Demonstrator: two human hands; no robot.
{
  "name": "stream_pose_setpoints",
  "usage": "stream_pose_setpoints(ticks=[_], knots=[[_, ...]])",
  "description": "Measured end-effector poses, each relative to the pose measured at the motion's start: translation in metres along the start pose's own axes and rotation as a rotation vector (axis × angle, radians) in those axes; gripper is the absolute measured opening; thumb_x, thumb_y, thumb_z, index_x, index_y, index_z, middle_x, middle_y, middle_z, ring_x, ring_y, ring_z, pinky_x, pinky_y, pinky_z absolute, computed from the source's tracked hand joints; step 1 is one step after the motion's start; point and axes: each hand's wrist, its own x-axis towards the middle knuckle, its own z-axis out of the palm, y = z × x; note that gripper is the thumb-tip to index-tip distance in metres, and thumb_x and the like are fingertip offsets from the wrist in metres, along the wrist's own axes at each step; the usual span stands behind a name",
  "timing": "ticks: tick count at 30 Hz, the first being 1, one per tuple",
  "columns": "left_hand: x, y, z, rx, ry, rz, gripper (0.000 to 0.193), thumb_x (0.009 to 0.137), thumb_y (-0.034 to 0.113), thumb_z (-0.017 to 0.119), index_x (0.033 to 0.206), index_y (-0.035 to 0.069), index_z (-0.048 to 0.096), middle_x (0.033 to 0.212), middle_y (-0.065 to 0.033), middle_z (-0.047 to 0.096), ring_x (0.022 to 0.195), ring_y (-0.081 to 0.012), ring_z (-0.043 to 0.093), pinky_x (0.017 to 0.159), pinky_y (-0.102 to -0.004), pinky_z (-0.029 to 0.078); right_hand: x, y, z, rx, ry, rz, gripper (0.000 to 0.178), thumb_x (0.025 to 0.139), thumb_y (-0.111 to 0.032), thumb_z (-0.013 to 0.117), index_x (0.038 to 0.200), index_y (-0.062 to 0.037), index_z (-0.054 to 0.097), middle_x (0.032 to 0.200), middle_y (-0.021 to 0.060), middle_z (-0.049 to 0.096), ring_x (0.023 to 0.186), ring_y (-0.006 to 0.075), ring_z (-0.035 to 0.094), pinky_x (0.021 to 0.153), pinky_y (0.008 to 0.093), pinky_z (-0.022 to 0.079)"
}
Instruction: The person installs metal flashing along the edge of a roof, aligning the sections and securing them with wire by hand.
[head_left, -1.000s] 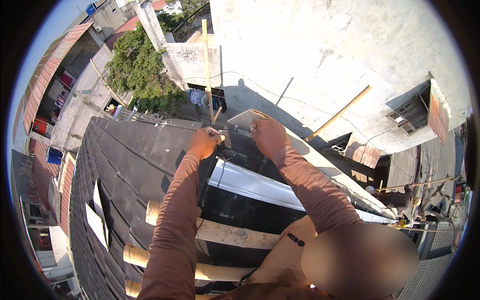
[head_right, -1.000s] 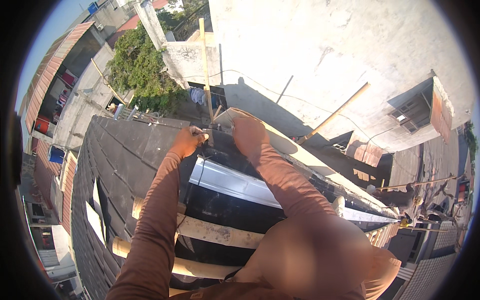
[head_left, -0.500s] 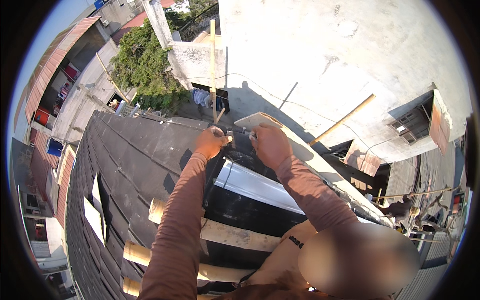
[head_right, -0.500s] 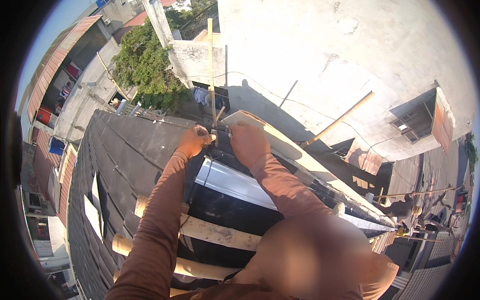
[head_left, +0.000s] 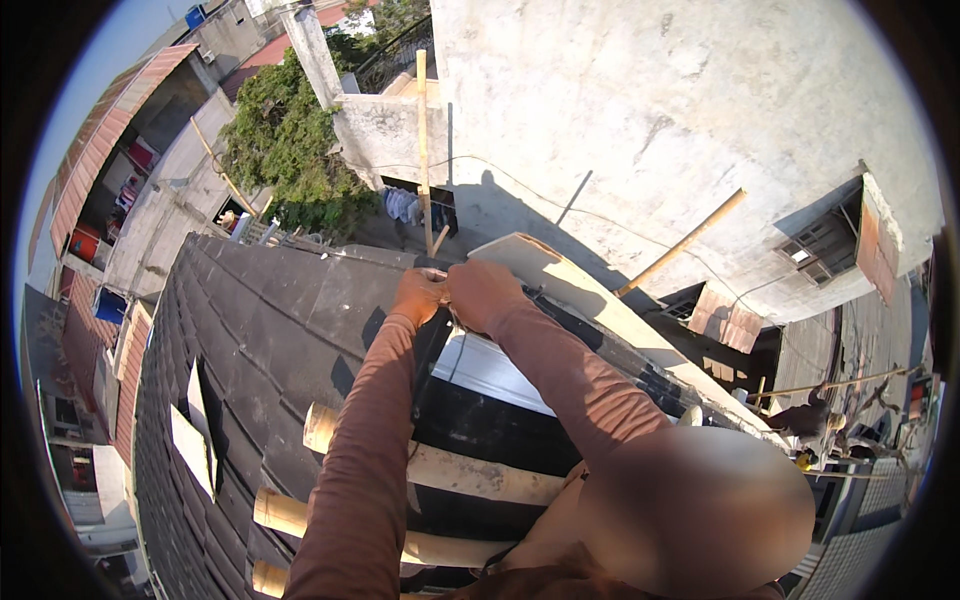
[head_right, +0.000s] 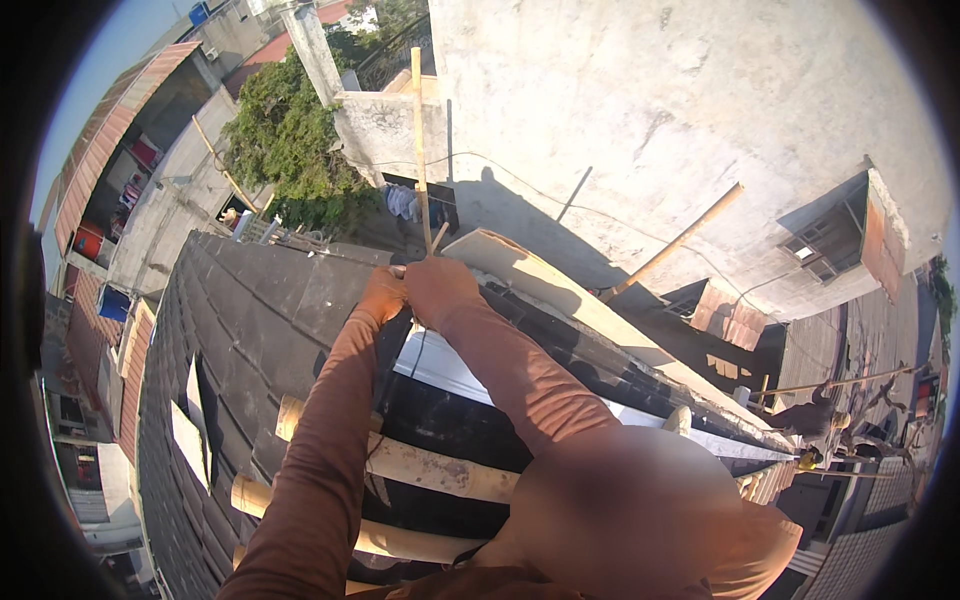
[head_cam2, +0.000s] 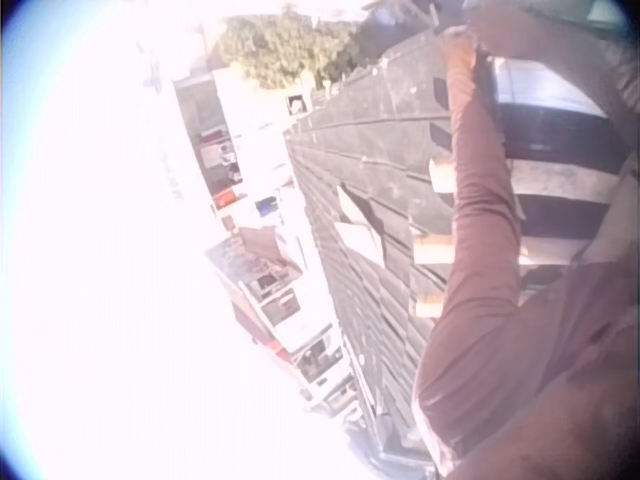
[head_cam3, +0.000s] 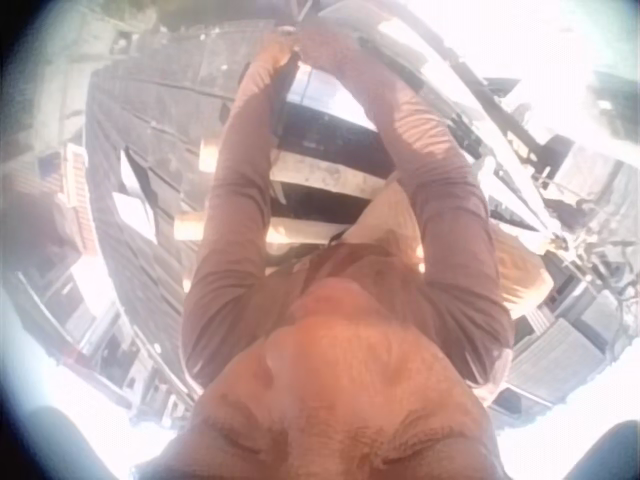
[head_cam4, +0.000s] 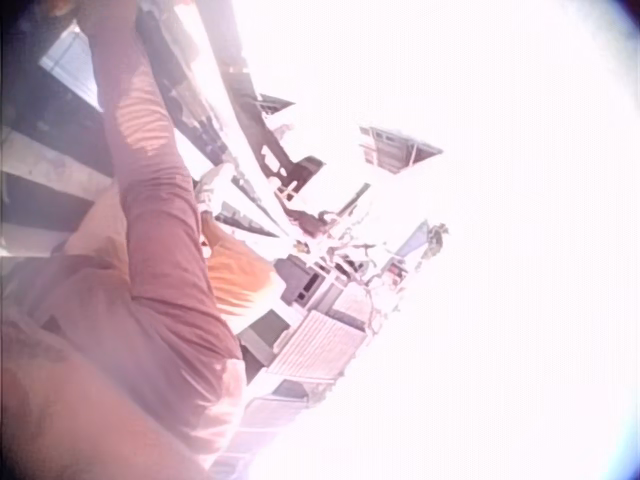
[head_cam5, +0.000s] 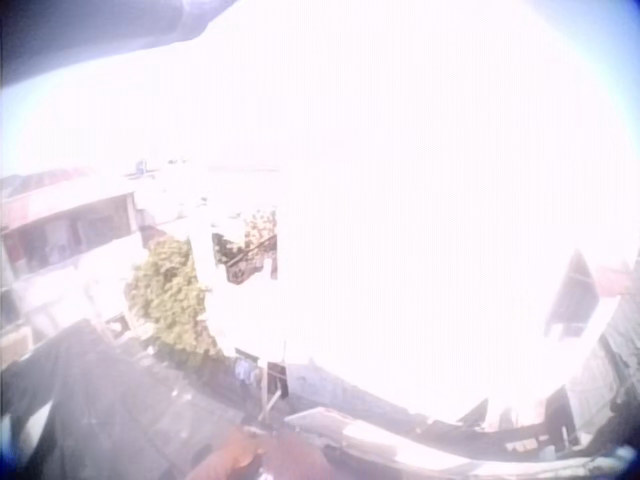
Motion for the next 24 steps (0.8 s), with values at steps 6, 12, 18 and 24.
stream_pose_setpoints(ticks=[6, 12, 18, 24], knots=[[-0.012, 0.023, -0.015, -0.063, -0.125, -0.004, 0.039, 0.095, 0.03, 0.082, 0.104, -0.008, 0.077, 0.094, -0.0119, 0.078, 0.082, -0.0154, 0.071, 0.072, -0.031, 0.059, 0.025, -0.007, -0.001, -0.07, -0.136, 0.034, 0.027, 0.097, -0.011, 0.065, 0.118, -0.0019, 0.078, 0.121, 0.0205, 0.077, 0.113, 0.0361, 0.075, 0.094, 0.0454, 0.06], [-0.03, 0.058, -0.04, 0.01, -0.368, -0.123, 0.049, 0.104, 0.038, 0.071, 0.119, -0.008, 0.075, 0.119, -0.0164, 0.075, 0.108, -0.0181, 0.07, 0.095, -0.0312, 0.057, 0.035, 0.002, -0.005, -0.053, -0.299, 0.001, 0.031, 0.091, -0.011, 0.072, 0.12, -0.0025, 0.078, 0.123, 0.0184, 0.077, 0.114, 0.0347, 0.075, 0.092, 0.0447, 0.061], [-0.024, 0.051, -0.05, -0.284, -0.565, -0.176, 0.044, 0.103, 0.032, 0.071, 0.127, -0.005, 0.072, 0.132, -0.0156, 0.071, 0.119, -0.0243, 0.07, 0.112, -0.037, 0.055, 0.035, -0.002, -0.015, -0.07, -0.4, 0.067, 0.034, 0.091, -0.012, 0.074, 0.123, -0.005, 0.077, 0.118, 0.0193, 0.077, 0.109, 0.0354, 0.075, 0.09, 0.0454, 0.059], [-0.019, 0.049, -0.06, -0.067, -0.652, -0.151, 0.04, 0.101, 0.026, 0.074, 0.123, -0.007, 0.073, 0.123, -0.0149, 0.076, 0.115, -0.023, 0.073, 0.106, -0.0309, 0.055, 0.037, -0.001, -0.025, 0.005, -0.417, 0.126, 0.031, 0.089, -0.014, 0.077, 0.117, -0.0026, 0.079, 0.114, 0.0182, 0.078, 0.107, 0.034, 0.076, 0.087, 0.0449, 0.06]])
